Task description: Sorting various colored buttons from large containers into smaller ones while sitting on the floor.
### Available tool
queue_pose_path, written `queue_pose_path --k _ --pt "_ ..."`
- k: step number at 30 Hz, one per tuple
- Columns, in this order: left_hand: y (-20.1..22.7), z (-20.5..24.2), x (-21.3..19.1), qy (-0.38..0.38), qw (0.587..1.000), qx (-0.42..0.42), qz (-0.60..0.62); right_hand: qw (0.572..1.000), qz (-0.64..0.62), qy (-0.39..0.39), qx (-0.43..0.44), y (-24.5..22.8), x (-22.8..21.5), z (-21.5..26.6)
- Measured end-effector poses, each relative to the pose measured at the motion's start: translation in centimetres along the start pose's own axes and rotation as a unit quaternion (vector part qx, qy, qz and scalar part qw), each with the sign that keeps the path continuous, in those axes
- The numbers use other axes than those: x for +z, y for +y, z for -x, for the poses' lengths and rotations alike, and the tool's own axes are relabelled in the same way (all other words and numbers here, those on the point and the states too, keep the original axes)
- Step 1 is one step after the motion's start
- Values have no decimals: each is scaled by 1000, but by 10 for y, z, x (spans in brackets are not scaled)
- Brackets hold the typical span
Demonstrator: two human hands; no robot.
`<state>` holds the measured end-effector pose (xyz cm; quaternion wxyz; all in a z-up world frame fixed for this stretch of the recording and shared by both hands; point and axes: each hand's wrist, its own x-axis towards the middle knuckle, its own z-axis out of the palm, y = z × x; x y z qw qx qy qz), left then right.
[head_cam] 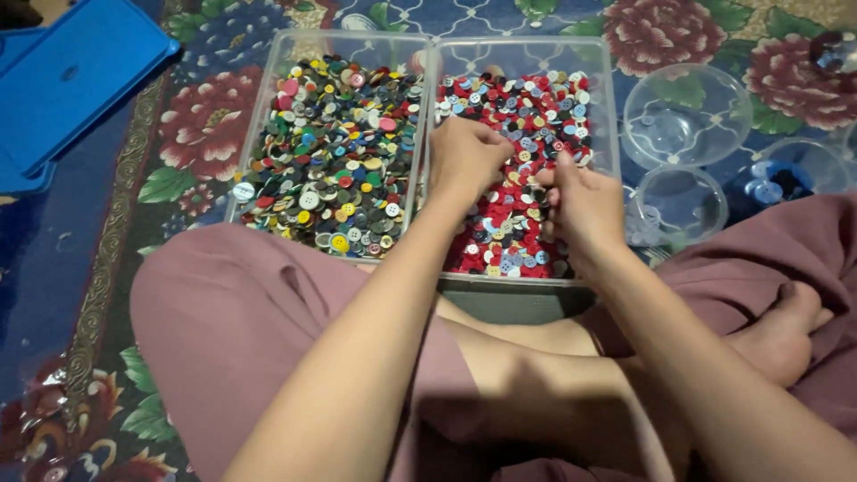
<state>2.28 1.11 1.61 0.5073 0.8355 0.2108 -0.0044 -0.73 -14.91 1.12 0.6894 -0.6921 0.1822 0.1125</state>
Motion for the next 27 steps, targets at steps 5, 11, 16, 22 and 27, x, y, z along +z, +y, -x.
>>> queue_pose_path --k 5,11,16,22,27 --pt "-1 12 -7 23 1000 -13 -3 997 58 21 -53 19 -7 -16" --pt "7 35 -15 0 980 -63 191 893 414 40 -172 10 -15 2" --pt "10 46 -20 -130 841 -138 506 880 449 22 -151 20 -18 -6" --pt "-24 37 -8 -236 706 -146 652 884 441 9 -157 11 -18 7" --pt "-18 57 -19 -155 765 -109 615 849 496 -38 -179 -12 -14 40"
